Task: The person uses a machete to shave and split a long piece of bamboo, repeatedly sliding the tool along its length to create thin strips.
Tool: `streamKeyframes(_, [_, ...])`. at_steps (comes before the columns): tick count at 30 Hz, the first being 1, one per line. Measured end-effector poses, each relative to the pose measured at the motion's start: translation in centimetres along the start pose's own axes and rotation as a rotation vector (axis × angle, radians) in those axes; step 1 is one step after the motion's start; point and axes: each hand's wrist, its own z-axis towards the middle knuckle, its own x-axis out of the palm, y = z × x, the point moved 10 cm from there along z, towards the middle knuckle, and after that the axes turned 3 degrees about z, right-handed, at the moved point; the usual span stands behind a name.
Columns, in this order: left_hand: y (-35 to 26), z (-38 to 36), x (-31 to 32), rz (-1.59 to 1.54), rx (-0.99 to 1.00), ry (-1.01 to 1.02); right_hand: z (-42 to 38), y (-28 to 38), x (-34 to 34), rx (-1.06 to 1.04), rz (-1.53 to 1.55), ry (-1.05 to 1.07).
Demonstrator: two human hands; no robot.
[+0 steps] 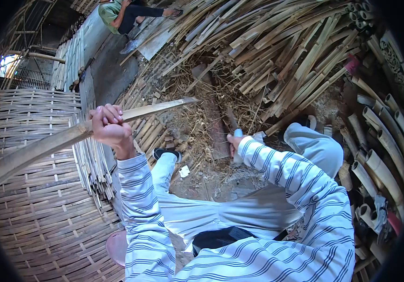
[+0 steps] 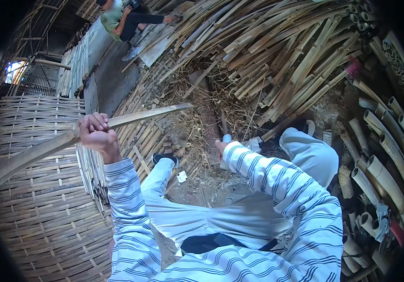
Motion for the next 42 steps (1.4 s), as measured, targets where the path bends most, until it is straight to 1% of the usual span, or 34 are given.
streamKeyframes(1, [0.5, 0.0, -0.1, -0.009, -0.005, -0.018, 0.0, 0.3, -1.5, 0.004, 0.018, -0.088])
streamKeyframes(2, [0.9, 0.0, -0.2, -0.018, -0.012, -0.035, 0.6, 0.5, -2.3, 0.020, 0.008, -0.115])
streamKeyframes(4, [1.8, 0.1, -0.1, -0.030, -0.020, -0.048, -1.3, 2.5, -3.5, 0.035, 0.018, -0.195])
streamKeyframes(7, [3.1, 0.5, -0.1, -0.055, -0.087, -0.076, -0.8, 4.4, -4.4, -0.127, 0.005, -0.220])
streamKeyframes(8, [3.5, 0.6, 0.0, -0.074, -0.093, -0.068, -0.4, 4.9, -4.1, -0.147, 0.006, -0.160])
streamKeyframes(11, [3.9, 0.8, 0.1, -0.061, -0.104, -0.050, -0.5, 7.0, -3.7, -0.392, -0.191, -0.102])
streamKeyframes(12, [3.9, 0.8, 0.1, -0.047, -0.092, -0.043, -0.5, 7.7, -3.9, -0.441, -0.413, -0.167])
streamKeyframes(14, [3.8, 0.6, -0.1, -0.016, -0.069, -0.031, -1.0, 9.0, -3.7, -0.539, -0.706, -0.202])
streamKeyframes(15, [3.8, 0.4, -0.9, -0.006, -0.065, -0.079, -1.5, 9.4, -3.2, -0.586, -0.852, -0.219])
streamKeyframes(16, [3.8, 0.4, -1.6, 0.004, -0.060, -0.122, -1.6, 8.7, -3.1, -0.526, -0.905, -0.252])
streamKeyframes(17, [3.8, 0.3, -2.4, 0.014, -0.055, -0.166, -0.5, 7.1, -2.7, -0.543, -0.890, -0.198])
streamKeyframes(18, [3.8, 0.5, -3.0, 0.047, -0.047, -0.160, -0.8, 6.1, -2.4, -0.492, -0.873, -0.241])
streamKeyframes(19, [4.1, 0.4, -3.9, 0.059, -0.061, -0.201, -1.2, 5.1, -2.2, -0.440, -0.857, -0.285])
streamKeyframes(22, [4.1, 0.1, -4.8, 0.098, -0.111, -0.304, -1.2, 3.2, -0.9, -0.513, -0.684, -0.222])
streamKeyframes(23, [4.1, 0.2, -4.9, 0.108, -0.115, -0.306, -1.7, 3.2, -0.2, -0.536, -0.620, -0.202])
streamKeyframes(24, [4.1, 0.2, -4.9, 0.118, -0.118, -0.309, -2.8, 3.5, 0.2, -0.554, -0.632, -0.216])
streamKeyframes(27, [4.0, 0.3, -4.5, 0.142, -0.099, -0.271, -2.3, 3.5, 1.6, -0.573, -0.680, -0.163])
streamKeyframes(28, [3.9, 0.4, -4.3, 0.144, -0.088, -0.252, -2.4, 4.1, 1.5, -0.682, -0.695, -0.221])
streamKeyframes(31, [4.1, 0.8, -4.4, 0.114, -0.081, -0.257, -2.1, 5.0, 1.6, -0.667, -0.751, -0.210])
streamKeyframes(32, [4.1, 0.9, -4.2, 0.103, -0.072, -0.242, -2.4, 5.9, 2.3, -0.732, -0.761, -0.223])
streamKeyframes(35, [4.3, 0.7, -3.7, 0.091, -0.064, -0.207, -3.6, 5.8, 2.9, -0.712, -0.733, -0.289])
streamKeyframes(39, [3.8, 0.1, -3.1, 0.113, -0.070, -0.214, -1.2, 4.5, 2.6, -0.651, -0.719, -0.436])
streamKeyframes(40, [3.8, 0.1, -2.9, 0.114, -0.070, -0.212, -0.4, 3.8, 2.3, -0.574, -0.724, -0.408])
streamKeyframes(42, [4.1, 0.3, -2.8, 0.088, -0.069, -0.199, -1.4, 4.9, 3.1, -0.630, -0.647, -0.312])
